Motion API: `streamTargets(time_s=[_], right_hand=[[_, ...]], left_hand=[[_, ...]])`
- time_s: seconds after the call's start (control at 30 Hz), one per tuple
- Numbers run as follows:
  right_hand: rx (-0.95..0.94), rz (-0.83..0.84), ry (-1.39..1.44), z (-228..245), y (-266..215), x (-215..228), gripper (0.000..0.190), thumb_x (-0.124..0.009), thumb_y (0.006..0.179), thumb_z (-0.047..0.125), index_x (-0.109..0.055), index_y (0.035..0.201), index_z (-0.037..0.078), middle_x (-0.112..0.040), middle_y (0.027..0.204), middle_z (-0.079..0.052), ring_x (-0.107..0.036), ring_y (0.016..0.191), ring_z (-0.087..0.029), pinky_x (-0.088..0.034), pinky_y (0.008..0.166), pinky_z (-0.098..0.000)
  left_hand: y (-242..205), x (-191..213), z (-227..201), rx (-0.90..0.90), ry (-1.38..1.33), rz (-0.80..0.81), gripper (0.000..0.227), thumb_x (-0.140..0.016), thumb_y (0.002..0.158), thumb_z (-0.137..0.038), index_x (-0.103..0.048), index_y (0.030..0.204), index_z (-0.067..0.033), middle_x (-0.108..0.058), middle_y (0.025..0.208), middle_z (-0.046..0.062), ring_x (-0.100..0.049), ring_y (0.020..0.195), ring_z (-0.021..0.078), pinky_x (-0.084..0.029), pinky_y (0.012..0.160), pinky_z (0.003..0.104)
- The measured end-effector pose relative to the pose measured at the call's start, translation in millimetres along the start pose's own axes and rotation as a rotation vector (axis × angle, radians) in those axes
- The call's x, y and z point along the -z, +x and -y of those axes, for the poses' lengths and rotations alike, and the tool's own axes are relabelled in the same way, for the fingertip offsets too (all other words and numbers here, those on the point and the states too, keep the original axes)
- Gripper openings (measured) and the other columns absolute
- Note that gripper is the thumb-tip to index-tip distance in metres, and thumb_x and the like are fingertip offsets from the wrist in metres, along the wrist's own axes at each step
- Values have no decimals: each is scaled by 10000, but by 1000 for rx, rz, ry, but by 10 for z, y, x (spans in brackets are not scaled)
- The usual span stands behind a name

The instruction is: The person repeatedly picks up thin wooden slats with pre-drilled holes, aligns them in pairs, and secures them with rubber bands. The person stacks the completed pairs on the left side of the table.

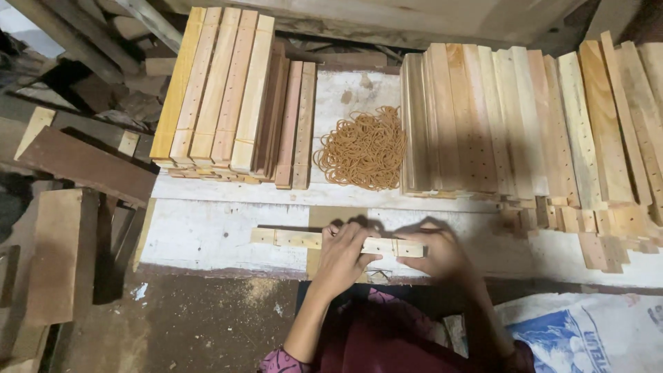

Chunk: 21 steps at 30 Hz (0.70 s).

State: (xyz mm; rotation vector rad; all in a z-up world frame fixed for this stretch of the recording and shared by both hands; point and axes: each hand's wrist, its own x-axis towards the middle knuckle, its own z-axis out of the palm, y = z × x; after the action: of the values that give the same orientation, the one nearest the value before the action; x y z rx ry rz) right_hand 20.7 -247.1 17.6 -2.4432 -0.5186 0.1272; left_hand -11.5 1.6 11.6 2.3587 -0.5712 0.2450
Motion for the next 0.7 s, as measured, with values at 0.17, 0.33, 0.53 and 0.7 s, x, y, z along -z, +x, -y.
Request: streamTargets(time_s=[0.17, 0.33, 0.53, 0.7], right_hand=[[29, 151, 32, 357, 135, 10, 547, -902, 671, 347, -786, 1197, 248, -796, 899, -142, -744, 895, -353, -568, 744, -466], [-39, 246, -40, 448, 150, 21, 479, -920, 665, 352, -801, 1118, 252, -820, 951, -60, -772, 955, -267, -587, 832, -388], [-105, 362, 210, 257, -135, -14, 429, -860, 664, 358, -801, 1027, 138, -826, 924, -40, -728, 870, -205, -562, 769, -337], [-399, 584, 415, -186, -324, -181, 536, -742, 802, 340, -752, 1259, 60, -827, 1257, -49, -743, 1119, -153, -505, 1017, -264]], left_hand=[[-26, 23, -7, 15, -25, 29, 419, -831, 750, -316, -652, 1118, -225, -572, 876, -9, -613, 873, 218, -365, 887, 426], [-39, 156, -59, 50, -48, 86, 396, -846, 737, -309, -673, 1086, -238, -611, 898, -21, -629, 903, 201, -350, 902, 399], [-59, 280, -244, 37, -115, 230, 390, -867, 683, -265, -726, 1040, -195, -706, 984, -17, -639, 1005, 199, -314, 1001, 425], [91, 268, -239, -90, -184, 308, 361, -775, 779, 48, -770, 1098, -122, -763, 979, 33, -629, 1021, 187, -312, 1066, 346]])
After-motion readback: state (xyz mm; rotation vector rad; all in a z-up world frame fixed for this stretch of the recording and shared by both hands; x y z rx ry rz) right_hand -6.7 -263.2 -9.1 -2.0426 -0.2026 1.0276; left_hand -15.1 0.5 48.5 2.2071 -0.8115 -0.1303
